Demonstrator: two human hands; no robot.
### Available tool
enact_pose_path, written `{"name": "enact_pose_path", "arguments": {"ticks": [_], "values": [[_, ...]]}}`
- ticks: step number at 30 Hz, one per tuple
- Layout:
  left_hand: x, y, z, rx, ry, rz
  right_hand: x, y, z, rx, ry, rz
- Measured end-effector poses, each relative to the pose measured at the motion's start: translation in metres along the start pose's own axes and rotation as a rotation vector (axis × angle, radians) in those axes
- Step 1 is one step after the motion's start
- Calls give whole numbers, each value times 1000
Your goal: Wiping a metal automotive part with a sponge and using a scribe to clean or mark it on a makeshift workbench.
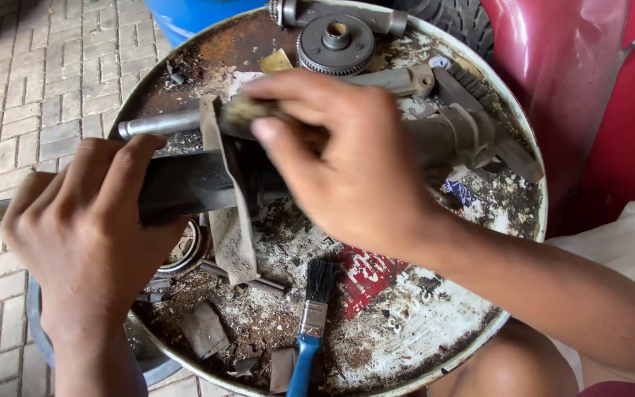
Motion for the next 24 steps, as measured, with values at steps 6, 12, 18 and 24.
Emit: {"name": "enact_pose_path", "arguments": {"ticks": [6, 12, 18, 24], "values": [[-1, 0, -2, 3, 33, 52, 6, -13, -3, -24, -67, -107], [-3, 1, -3, -39, 47, 61, 52, -25, 23, 124, 26, -77], [-1, 1, -3, -43, 36, 48, 73, -8, 23, 124, 38, 46], [2, -1, -2, -71, 36, 38, -3, 5, -7, 94, 112, -135]]}}
Point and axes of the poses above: each hand's wrist, its own x-axis away from the middle knuckle, its own y-axis out of the back of the hand, z = x × y, the point moved 7 cm from there along -x, towards the middle knuckle, and after that the axes turned 14 degrees about -x, right-handed, at the moved point
